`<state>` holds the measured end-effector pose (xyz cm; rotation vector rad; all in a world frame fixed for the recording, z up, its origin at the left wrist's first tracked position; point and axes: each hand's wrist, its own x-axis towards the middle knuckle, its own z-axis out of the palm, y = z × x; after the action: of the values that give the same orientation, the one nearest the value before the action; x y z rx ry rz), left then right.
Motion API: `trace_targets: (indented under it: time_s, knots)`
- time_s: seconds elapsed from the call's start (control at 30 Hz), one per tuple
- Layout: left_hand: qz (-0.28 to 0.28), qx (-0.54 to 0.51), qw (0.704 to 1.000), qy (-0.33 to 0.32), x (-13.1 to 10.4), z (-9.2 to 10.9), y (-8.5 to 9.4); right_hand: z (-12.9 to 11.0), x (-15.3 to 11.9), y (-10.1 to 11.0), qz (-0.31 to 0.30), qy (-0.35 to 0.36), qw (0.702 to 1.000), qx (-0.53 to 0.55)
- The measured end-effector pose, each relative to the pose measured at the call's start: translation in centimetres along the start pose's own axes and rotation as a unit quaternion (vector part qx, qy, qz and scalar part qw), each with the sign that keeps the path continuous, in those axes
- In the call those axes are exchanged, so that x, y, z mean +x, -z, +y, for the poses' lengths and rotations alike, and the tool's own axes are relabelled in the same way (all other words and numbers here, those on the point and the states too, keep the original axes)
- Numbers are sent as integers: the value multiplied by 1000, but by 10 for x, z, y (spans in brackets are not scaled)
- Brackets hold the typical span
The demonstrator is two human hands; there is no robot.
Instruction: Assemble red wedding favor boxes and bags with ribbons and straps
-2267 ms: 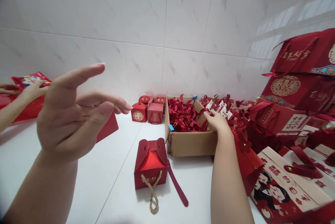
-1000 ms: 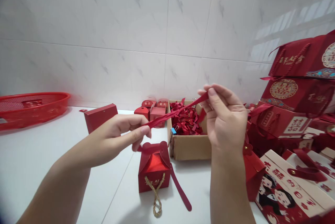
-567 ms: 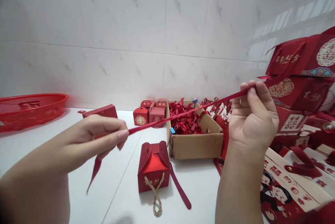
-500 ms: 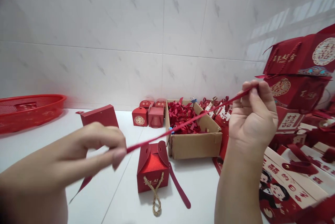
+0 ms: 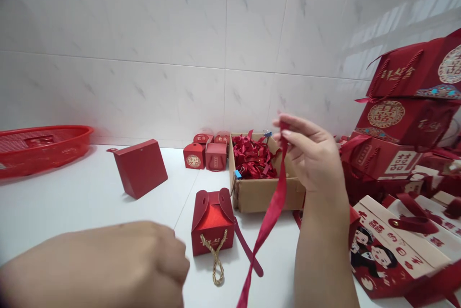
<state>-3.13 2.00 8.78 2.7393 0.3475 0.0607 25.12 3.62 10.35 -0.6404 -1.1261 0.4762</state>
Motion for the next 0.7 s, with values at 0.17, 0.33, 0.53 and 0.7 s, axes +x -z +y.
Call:
trace_targets:
  time_s: [0.17,0.33,0.53,0.7]
  knots:
    - [67,87,979,172,19,-20,35,5,-7,-10,-288,-159,938,-111]
    - [15,99,962,256,53,-50,28,21,-9,-26,-476,-237,800,-279]
    - [-18,94,962,254,62,-57,24,39,-11,-39,-509,-235,729,-393]
    - [-24,97,966,238,62,-58,23,50,-12,-44,-509,-233,714,-421]
